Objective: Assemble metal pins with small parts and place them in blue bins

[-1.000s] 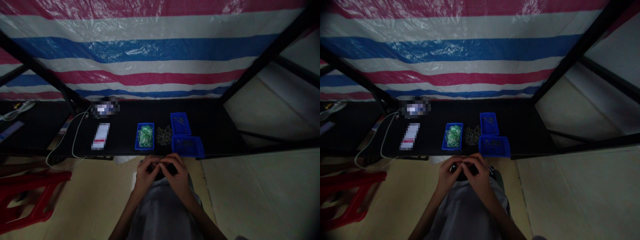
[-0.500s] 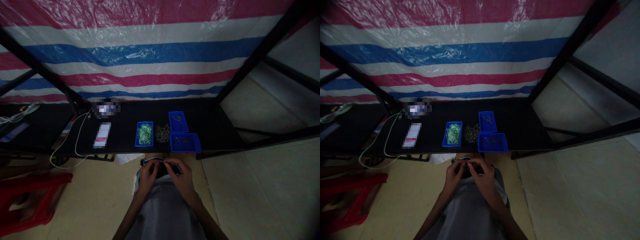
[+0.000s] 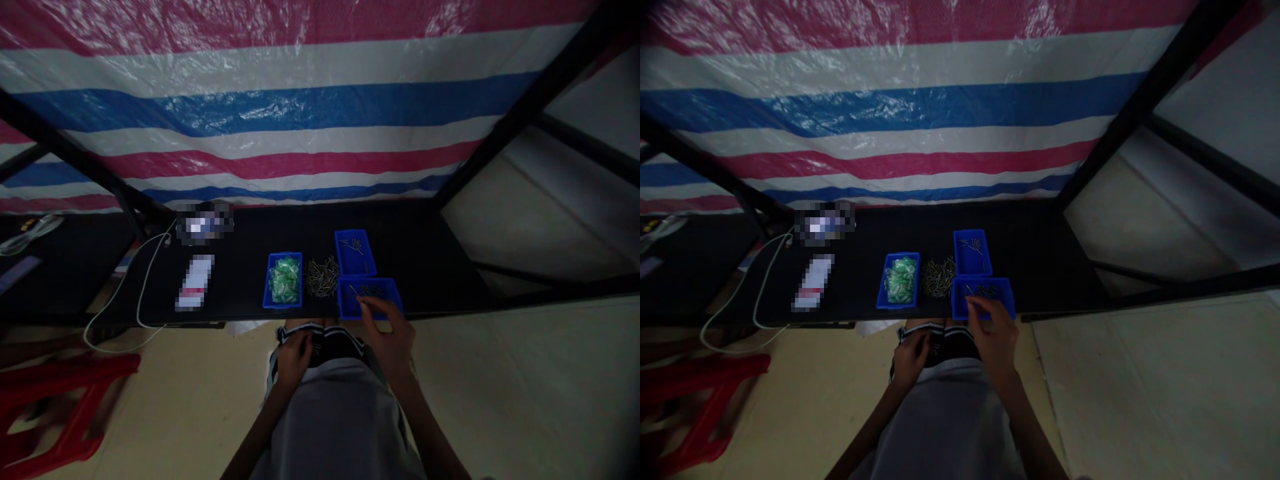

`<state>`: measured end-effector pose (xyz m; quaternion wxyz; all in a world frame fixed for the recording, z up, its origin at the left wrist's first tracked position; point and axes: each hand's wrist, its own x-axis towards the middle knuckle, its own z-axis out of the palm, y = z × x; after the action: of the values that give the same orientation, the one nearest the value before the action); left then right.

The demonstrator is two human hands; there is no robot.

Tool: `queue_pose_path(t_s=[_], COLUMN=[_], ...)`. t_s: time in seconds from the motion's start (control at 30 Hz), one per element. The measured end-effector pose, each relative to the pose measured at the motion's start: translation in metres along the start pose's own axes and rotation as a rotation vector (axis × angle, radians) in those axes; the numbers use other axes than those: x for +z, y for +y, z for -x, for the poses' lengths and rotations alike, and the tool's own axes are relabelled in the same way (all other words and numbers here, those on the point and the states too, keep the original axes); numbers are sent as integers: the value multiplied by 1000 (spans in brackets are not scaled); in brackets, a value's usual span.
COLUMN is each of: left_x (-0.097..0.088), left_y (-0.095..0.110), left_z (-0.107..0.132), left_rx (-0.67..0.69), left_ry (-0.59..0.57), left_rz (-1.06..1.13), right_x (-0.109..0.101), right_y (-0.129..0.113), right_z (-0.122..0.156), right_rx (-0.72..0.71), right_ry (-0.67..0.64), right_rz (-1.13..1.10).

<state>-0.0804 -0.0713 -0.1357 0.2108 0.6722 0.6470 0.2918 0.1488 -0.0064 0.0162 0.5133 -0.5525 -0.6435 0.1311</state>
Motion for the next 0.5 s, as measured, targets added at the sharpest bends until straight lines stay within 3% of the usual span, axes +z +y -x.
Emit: queue_pose_path(t_s=[0.17, 0.3, 0.5], left_x=[1, -1, -24], left_y=[-1, -1, 16], left_z=[-1, -5, -18], left_rx=[28, 68, 282], left_ry=[8, 18, -37], left_rz=[-13, -13, 54], right_x=[1, 3, 8], right_y=[15, 24, 17], right_z=[-14, -20, -25], right_rx=[-126, -107, -86], right_ry=[38, 21, 9], right_rz=[129, 237, 177])
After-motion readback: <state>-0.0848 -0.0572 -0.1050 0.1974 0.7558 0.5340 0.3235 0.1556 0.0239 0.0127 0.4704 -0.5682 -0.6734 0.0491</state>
